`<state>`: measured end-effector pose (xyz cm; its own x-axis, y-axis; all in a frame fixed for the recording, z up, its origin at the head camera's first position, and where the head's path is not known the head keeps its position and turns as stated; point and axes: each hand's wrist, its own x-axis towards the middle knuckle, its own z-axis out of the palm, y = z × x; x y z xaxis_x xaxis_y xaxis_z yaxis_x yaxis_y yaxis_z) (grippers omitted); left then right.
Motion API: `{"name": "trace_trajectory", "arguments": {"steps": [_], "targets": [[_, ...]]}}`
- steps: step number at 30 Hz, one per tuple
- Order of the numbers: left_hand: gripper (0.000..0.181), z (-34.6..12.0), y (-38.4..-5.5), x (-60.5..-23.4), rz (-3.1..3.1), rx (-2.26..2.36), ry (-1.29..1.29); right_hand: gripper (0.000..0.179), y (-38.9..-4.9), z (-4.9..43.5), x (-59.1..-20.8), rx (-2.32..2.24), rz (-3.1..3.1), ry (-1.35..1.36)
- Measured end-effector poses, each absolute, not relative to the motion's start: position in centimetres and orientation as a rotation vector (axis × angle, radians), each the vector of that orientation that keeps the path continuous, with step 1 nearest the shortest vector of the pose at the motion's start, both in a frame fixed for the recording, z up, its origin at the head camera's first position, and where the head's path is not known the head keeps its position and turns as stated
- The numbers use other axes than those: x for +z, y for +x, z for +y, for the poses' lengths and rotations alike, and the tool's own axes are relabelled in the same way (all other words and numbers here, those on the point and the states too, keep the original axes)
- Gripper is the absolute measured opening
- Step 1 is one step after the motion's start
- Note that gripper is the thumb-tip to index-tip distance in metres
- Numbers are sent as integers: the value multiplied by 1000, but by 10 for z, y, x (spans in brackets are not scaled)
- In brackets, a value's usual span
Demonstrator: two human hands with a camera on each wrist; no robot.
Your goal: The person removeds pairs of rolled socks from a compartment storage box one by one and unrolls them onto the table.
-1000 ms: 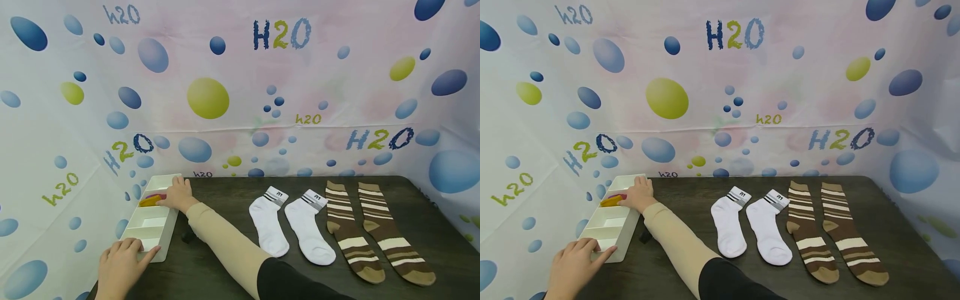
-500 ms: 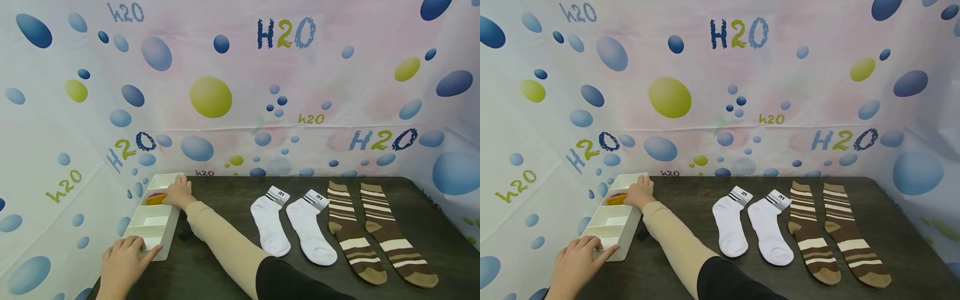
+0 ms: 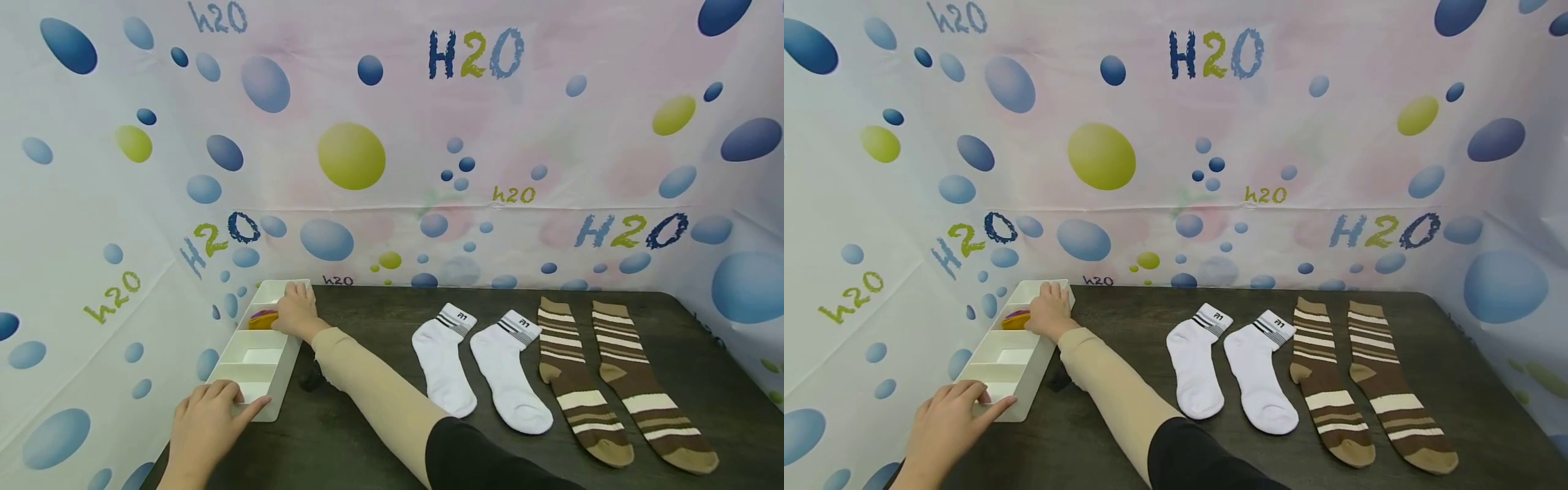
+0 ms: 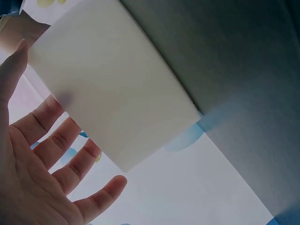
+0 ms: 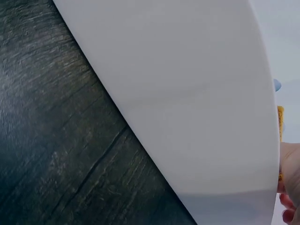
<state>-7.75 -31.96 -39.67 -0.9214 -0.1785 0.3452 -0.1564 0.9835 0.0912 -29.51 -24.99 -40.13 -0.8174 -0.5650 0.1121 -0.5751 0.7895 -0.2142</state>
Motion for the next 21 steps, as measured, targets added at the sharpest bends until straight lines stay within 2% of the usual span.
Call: {"name": "trace_trajectory", "arguments": {"steps": [10, 21], "targets": [[51, -318, -79, -393, -2851, -106, 278, 23, -299, -246, -392, 182, -2758, 1077], [48, -320, -79, -394, -2805, -90, 247, 24, -302, -234, -369, 278, -2703, 1088]]}}
